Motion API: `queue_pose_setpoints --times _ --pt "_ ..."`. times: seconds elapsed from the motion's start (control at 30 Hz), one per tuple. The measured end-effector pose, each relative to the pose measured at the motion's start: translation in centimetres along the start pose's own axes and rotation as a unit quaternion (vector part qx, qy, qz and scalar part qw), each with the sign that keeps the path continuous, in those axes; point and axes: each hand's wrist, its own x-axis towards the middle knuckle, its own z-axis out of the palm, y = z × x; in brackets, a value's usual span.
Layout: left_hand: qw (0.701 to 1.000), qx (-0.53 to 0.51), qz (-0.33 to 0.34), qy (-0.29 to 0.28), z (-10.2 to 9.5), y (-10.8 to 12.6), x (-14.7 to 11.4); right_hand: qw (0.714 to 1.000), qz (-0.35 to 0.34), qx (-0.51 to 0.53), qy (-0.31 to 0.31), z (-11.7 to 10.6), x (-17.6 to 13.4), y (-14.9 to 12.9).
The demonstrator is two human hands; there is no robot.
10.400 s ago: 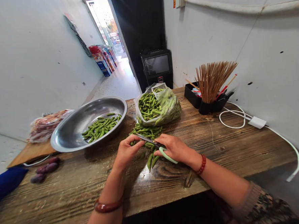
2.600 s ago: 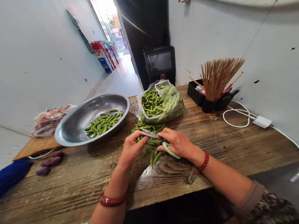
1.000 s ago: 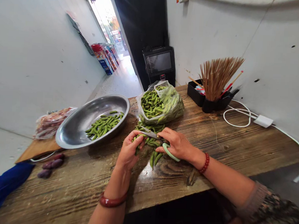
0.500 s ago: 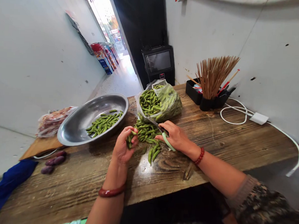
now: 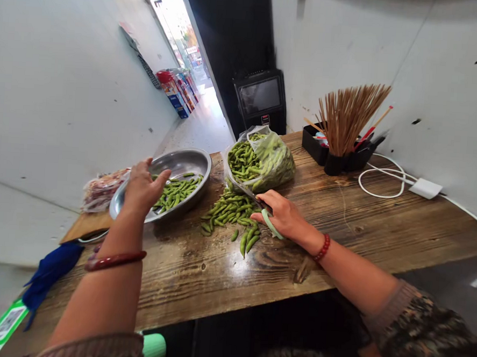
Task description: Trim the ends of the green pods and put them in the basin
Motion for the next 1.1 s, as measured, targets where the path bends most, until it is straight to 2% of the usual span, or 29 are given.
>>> queue_pose_setpoints --times 0.1,0.2,0.3,0.47,0.7,0.9,1.0,1.1 --pt "0.999 0.008 0.019 -0.039 -0.1 0.9 -2.1 1.0 0.002 -0.005 -0.001 0.0 0.0 0.0" --pt "0.99 -0.036 0.04 -0.127 0.7 2.4 -5.8 1.0 0.005 -0.003 -0.004 0.0 0.0 -0.2" --pt "0.977 -0.036 0.069 -0.198 2.1 2.8 -9.2 1.0 0.001 0.004 -0.012 0.1 -0.1 -0.2" --pt "0.981 -0.003 0.015 -0.195 5.1 2.0 -12.2 1.0 -0.006 0.012 -0.025 0.3 -0.3 -0.1" --pt "0.98 -0.085 0.014 -0.178 8.2 3.6 -12.5 0.999 -0.002 0.017 -0.037 0.3 -0.3 -0.2" --pt "0.96 -0.211 -0.049 -0.178 9.3 5.0 -11.4 0.998 0.013 0.017 -0.055 0.1 -0.3 -0.6" --pt "0.926 -0.31 -0.092 -0.193 9.3 6.2 -11.0 0.998 0.014 0.017 -0.054 0.2 -0.3 -0.6" --pt "0.847 -0.464 -0.153 -0.211 8.7 7.9 -10.8 0.998 0.014 0.014 -0.051 0.1 -0.2 -0.5"
